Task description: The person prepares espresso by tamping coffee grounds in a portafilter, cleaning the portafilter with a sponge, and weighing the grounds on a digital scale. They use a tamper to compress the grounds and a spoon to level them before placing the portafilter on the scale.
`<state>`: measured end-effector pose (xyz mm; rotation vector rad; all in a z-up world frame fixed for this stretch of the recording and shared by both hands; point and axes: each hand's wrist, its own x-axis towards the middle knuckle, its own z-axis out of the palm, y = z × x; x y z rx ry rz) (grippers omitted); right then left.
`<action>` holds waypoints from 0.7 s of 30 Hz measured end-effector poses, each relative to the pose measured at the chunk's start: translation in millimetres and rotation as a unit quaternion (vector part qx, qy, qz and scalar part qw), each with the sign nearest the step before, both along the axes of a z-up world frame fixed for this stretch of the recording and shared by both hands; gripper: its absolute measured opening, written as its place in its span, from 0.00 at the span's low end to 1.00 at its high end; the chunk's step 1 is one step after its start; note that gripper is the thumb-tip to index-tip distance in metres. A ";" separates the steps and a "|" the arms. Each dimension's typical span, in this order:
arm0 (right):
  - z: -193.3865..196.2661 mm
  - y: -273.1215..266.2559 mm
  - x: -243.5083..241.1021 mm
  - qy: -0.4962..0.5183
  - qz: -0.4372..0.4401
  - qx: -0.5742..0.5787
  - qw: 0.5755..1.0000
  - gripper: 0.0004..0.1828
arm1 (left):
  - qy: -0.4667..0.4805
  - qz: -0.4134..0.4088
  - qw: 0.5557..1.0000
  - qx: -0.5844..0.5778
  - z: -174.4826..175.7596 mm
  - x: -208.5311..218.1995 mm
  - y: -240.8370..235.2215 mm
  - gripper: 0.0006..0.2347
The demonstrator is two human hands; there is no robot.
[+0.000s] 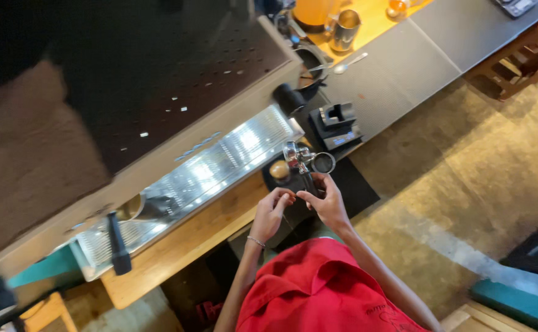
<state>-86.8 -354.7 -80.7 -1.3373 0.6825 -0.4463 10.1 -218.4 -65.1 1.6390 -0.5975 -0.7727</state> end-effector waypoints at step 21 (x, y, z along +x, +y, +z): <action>6.0 -250.9 24.8 0.099 0.255 0.034 0.961 0.16 | 0.101 0.161 0.982 -0.016 -20.8 -29.7 -197.8 0.08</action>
